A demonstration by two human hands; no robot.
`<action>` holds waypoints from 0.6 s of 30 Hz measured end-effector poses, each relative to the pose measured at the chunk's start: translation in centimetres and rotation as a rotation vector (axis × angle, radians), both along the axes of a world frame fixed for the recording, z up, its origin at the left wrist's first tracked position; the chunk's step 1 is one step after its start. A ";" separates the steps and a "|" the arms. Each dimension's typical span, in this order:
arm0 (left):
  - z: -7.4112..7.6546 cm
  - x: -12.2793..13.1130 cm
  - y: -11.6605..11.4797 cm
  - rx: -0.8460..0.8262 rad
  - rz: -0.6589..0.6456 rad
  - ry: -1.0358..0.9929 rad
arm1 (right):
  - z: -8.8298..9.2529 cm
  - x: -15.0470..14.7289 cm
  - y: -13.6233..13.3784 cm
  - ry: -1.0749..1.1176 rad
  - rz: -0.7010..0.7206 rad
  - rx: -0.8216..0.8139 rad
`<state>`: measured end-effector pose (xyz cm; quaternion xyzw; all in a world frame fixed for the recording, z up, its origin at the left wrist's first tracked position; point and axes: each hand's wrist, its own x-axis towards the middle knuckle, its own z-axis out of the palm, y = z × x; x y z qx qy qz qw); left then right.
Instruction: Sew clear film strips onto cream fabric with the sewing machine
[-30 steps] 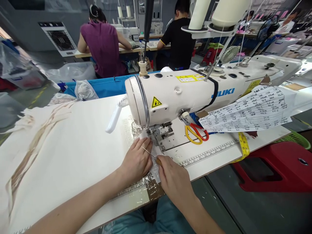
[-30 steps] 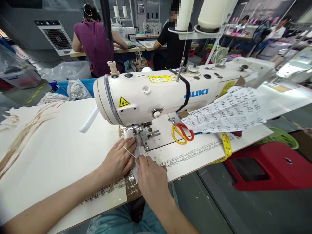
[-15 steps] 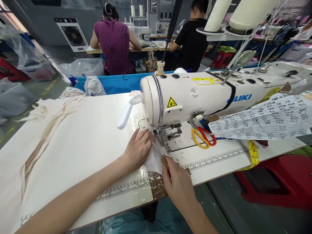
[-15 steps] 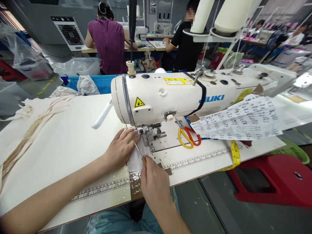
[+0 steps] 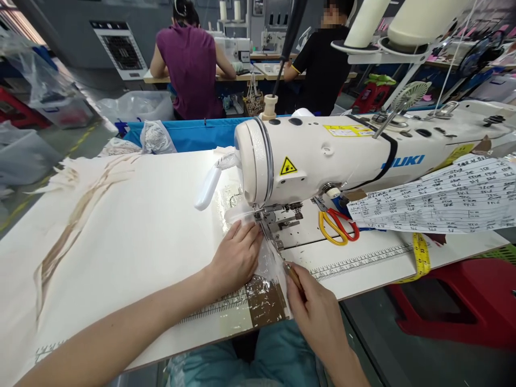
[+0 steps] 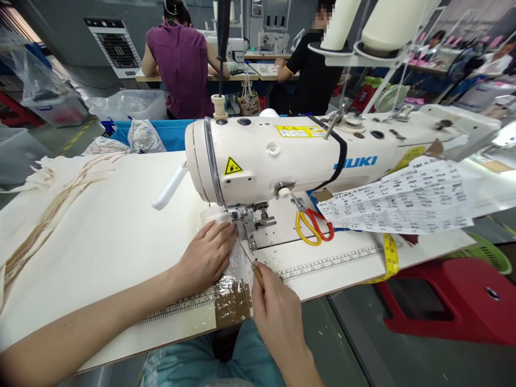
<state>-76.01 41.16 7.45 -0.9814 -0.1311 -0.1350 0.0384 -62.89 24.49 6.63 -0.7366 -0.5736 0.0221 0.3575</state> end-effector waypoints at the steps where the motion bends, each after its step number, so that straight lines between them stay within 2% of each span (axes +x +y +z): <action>1: 0.0 0.0 0.0 0.001 0.007 0.002 | -0.3 0.3 -0.3 0.055 -0.005 -0.002; 7: 0.1 0.1 -0.8 -0.005 0.040 -0.007 | -1.1 1.0 -0.7 0.266 -0.031 -0.023; 18: -0.3 0.2 -1.2 -0.037 0.043 0.034 | -1.1 0.9 -0.6 0.292 -0.044 0.000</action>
